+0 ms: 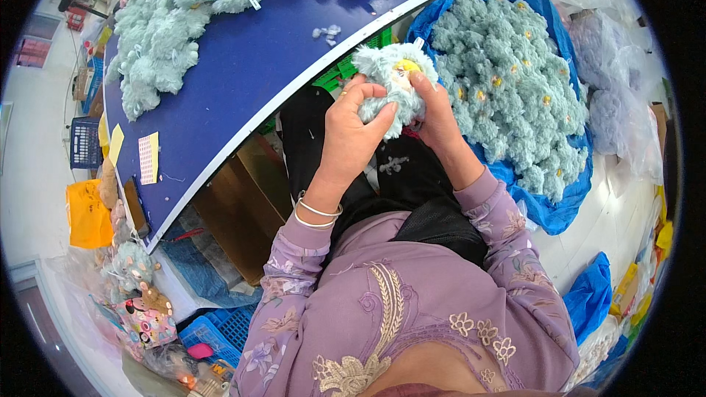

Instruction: The person sits at a blue table and repeatedly picks up small light-blue stuffed toys, trims loose threads and fibers with scissors, and places the finished items back on the table. The person handles the toys one at a time, rotating them to access different sides.

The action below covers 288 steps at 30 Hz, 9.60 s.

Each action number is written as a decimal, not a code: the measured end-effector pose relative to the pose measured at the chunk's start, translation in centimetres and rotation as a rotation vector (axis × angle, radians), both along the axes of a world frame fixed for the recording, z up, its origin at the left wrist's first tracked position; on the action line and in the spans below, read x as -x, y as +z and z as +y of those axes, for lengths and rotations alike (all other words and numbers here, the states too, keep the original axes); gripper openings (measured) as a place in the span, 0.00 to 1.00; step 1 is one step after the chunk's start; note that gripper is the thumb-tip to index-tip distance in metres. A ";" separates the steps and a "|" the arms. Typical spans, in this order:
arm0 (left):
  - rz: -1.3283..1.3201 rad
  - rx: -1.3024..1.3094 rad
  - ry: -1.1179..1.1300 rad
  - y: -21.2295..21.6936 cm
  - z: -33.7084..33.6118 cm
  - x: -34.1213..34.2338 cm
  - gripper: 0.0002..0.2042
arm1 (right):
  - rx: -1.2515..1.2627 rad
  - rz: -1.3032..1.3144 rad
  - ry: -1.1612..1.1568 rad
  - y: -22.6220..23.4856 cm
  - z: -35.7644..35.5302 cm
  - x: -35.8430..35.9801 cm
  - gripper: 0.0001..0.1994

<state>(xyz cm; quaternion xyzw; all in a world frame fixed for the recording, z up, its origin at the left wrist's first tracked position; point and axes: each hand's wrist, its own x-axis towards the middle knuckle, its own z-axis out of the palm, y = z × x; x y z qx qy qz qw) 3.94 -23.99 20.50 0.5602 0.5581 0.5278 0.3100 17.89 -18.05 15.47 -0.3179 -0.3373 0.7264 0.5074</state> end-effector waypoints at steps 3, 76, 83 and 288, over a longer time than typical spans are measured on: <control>0.050 0.063 -0.010 0.2 -0.1 0.3 0.09 | -0.026 -0.008 -0.005 0.1 -0.2 0.2 0.23; 0.204 0.057 0.111 -7.9 -3.8 4.7 0.06 | 0.088 -0.503 0.702 -0.7 -1.0 0.7 0.24; 0.111 0.128 0.084 -7.6 -3.8 4.9 0.07 | 0.141 -0.420 0.816 -1.1 -3.5 -0.4 0.19; -1.095 0.315 -0.514 -2.1 0.8 4.3 0.25 | -0.343 -0.492 0.218 6.9 1.2 -1.1 0.25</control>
